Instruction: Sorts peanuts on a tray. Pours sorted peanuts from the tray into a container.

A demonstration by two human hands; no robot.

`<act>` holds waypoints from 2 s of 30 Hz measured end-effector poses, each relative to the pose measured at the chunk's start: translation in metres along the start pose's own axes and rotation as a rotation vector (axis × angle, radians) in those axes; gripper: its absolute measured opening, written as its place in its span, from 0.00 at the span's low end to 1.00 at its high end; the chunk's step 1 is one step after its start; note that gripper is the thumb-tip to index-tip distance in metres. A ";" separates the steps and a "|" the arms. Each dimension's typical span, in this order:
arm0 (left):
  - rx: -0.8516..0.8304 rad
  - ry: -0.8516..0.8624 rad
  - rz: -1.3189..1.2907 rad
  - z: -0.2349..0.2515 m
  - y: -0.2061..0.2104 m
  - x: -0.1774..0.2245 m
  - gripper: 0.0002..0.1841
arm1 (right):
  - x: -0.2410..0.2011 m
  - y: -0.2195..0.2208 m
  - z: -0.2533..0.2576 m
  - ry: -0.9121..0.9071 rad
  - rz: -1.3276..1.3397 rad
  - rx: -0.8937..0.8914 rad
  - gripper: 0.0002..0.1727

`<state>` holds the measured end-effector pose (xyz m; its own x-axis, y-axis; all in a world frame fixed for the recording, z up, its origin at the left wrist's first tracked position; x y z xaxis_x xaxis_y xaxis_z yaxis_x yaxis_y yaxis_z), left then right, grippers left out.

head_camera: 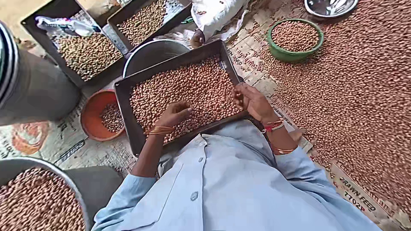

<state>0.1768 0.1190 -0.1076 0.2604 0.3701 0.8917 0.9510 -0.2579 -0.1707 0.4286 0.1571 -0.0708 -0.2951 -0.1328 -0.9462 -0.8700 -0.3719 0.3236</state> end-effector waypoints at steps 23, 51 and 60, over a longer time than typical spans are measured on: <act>-0.139 0.298 0.916 -0.001 0.083 0.018 0.11 | -0.006 0.029 0.000 -0.079 -1.598 -0.176 0.06; 0.023 -0.040 0.369 0.016 0.037 0.020 0.16 | -0.004 0.096 0.110 -0.070 -1.209 -0.334 0.08; 0.487 -0.063 0.749 0.039 -0.053 0.048 0.14 | 0.037 0.136 0.159 -0.121 -1.538 -0.455 0.12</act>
<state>0.1458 0.1852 -0.0720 0.8366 0.3085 0.4527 0.4893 -0.0490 -0.8707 0.2368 0.2473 -0.0625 0.6586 0.6679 -0.3466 -0.1783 -0.3090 -0.9342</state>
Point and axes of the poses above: each hand's wrist, its own z-axis towards the middle knuckle, its own y-axis out of the palm, x = y × z, the point moved 10 cm from there along z, towards the middle knuckle, and after that the axes turned 9 degrees about -y, right-handed, at the moved point
